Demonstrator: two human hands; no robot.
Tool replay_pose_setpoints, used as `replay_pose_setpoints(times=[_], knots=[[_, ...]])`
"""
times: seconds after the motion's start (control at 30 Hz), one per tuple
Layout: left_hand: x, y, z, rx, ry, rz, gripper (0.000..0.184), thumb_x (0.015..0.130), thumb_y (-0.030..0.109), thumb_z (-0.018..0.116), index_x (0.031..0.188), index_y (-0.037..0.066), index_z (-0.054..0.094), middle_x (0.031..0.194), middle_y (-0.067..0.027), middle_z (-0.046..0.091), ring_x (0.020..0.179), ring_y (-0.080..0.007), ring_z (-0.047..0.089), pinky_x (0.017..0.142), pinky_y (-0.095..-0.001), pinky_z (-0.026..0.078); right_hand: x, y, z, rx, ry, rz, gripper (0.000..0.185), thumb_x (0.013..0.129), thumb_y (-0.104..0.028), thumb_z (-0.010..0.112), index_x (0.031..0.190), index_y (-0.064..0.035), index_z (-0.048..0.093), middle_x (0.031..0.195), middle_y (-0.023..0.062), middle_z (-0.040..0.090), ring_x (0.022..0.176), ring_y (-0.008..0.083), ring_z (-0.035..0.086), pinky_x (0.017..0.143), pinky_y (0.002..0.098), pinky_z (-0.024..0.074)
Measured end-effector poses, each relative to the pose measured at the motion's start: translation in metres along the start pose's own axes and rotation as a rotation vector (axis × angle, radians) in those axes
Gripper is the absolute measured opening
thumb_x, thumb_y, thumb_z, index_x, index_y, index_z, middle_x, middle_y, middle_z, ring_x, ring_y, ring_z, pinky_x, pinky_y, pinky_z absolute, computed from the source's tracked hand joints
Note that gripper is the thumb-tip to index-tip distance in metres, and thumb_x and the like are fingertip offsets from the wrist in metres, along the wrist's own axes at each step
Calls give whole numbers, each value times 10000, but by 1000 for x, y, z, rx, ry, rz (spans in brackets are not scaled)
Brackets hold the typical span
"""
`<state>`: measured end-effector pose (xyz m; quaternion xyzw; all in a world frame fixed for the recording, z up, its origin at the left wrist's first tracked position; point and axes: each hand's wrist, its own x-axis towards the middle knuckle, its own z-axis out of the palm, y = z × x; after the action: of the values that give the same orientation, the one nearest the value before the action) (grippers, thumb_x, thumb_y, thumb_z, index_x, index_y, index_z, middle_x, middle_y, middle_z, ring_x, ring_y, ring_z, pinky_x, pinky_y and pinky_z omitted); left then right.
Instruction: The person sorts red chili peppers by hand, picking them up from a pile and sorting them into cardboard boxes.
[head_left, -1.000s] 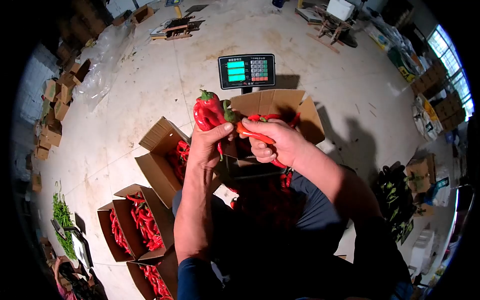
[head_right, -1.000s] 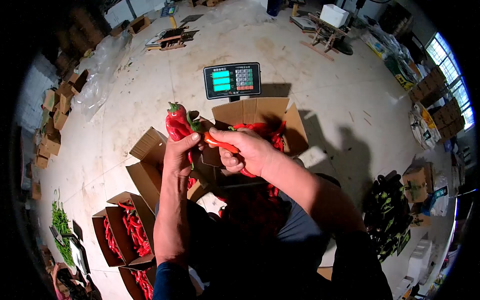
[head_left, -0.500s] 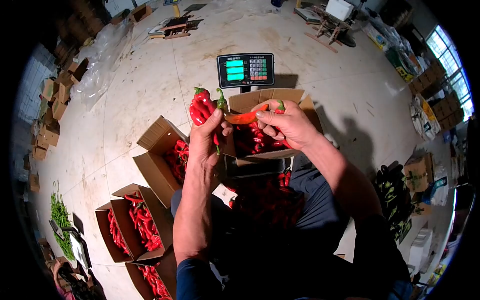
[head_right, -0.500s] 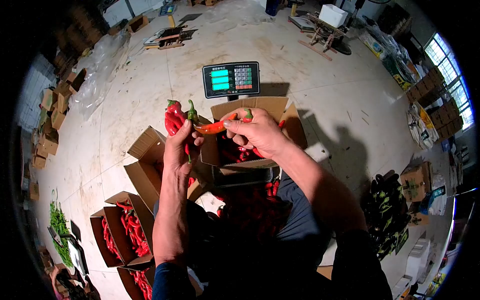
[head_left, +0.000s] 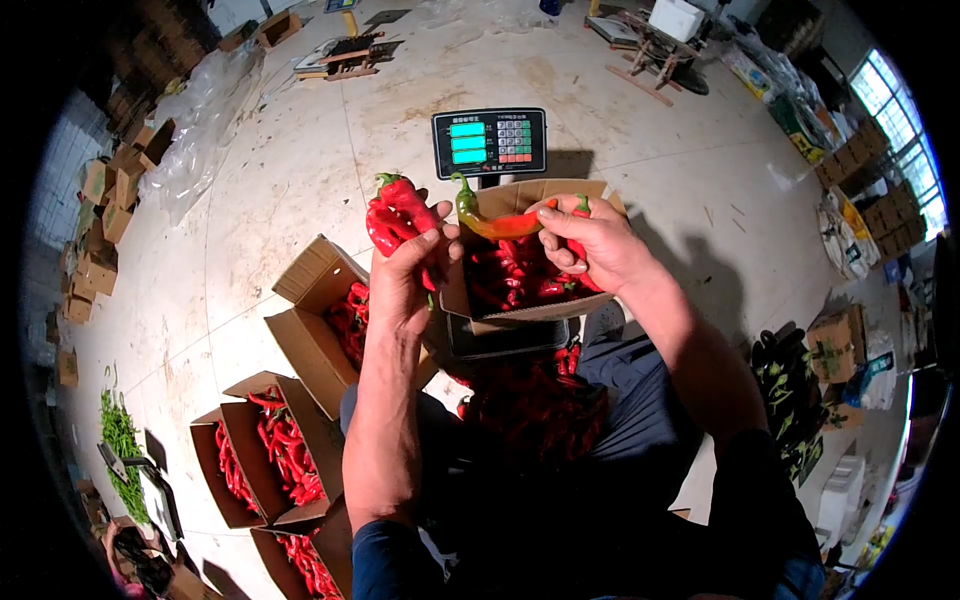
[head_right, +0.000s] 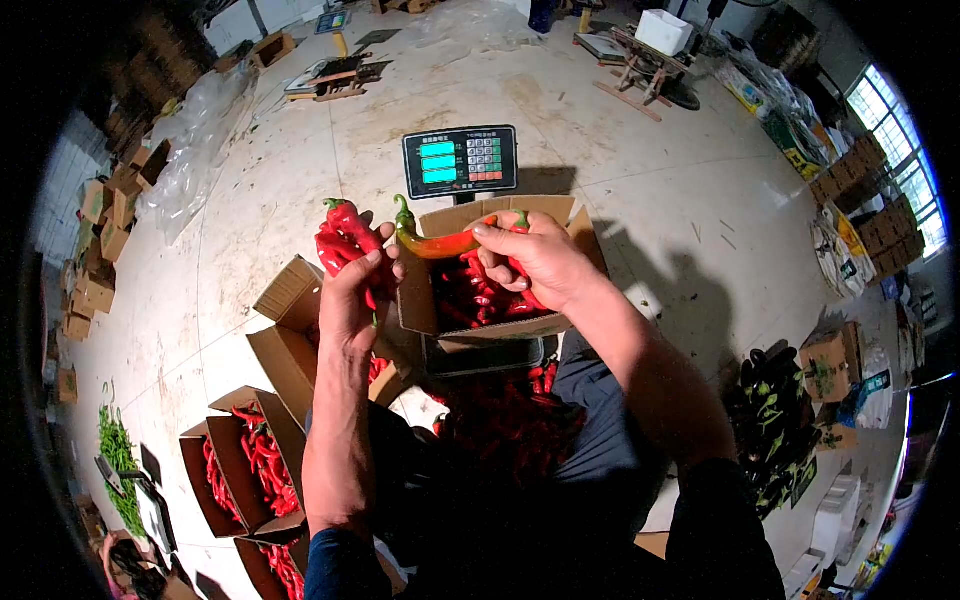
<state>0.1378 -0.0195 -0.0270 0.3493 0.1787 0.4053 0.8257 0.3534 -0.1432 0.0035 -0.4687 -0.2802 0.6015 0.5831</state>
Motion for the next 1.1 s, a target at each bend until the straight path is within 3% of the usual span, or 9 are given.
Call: replay_pose_setpoints(times=[0.1,0.3,0.4,0.43,0.53,0.67,0.83,1.0,1.1], knots=[[1,-1,2,-41,-7,-21,559,850,-28,616,1365,8,402,1298,-225,567,1021,-281,663,803,-373,607,8,5,-16,22,-31,65,203,1012,-208,526,1113,-41,581,754,50,564,530,104,457,448,231,312],[1,-3,1,-52,-33,-29,530,870,-26,594,1364,-5,403,1311,-214,563,1070,-289,656,815,-373,611,22,9,-22,-122,96,236,219,974,-244,589,1023,-34,620,784,84,615,561,117,513,453,250,352],[2,-2,-1,-58,-26,-42,520,860,-33,607,1342,-18,411,1277,-244,572,1077,-319,648,809,-388,623,34,26,-17,-968,237,242,291,914,-288,661,907,3,653,784,110,666,632,147,602,511,296,460],[2,-2,0,-55,-32,-53,508,868,-20,607,1338,-27,414,1266,-240,577,1068,-312,654,795,-382,627,37,41,-18,-1485,353,-110,345,874,-302,703,935,38,678,861,126,703,723,184,651,660,319,521],[0,-6,3,-60,-68,-110,472,886,18,613,1317,-50,432,1234,-230,593,1036,-300,671,757,-375,637,36,37,-6,-1026,203,-234,363,852,-272,728,1042,33,677,880,116,710,767,204,663,740,316,523],[-2,-19,1,-115,-123,-225,391,898,89,630,1231,-74,507,1116,-222,638,910,-308,695,680,-397,636,20,10,26,-443,56,-210,338,897,-221,718,1096,45,658,793,65,663,655,89,583,584,246,461],[-6,-25,6,-86,-171,-337,323,903,150,623,1155,-37,551,934,-194,679,745,-283,695,581,-375,604,24,8,19,-79,-200,-25,294,911,-164,692,1149,-21,595,702,-16,566,476,15,406,400,179,278],[-7,-26,6,-95,-247,-405,313,908,131,605,1157,-47,541,909,-195,680,684,-271,694,514,-345,569,18,4,25,-1,-205,-8,290,878,-128,716,1128,-30,606,698,-27,564,475,10,406,402,172,279],[-10,-26,20,-8,-237,-356,300,942,177,599,1147,-37,551,919,-180,683,749,-244,694,583,-331,570,17,5,23,4,-186,-41,251,862,-100,731,1075,-29,618,689,-30,556,482,20,413,407,183,282]])
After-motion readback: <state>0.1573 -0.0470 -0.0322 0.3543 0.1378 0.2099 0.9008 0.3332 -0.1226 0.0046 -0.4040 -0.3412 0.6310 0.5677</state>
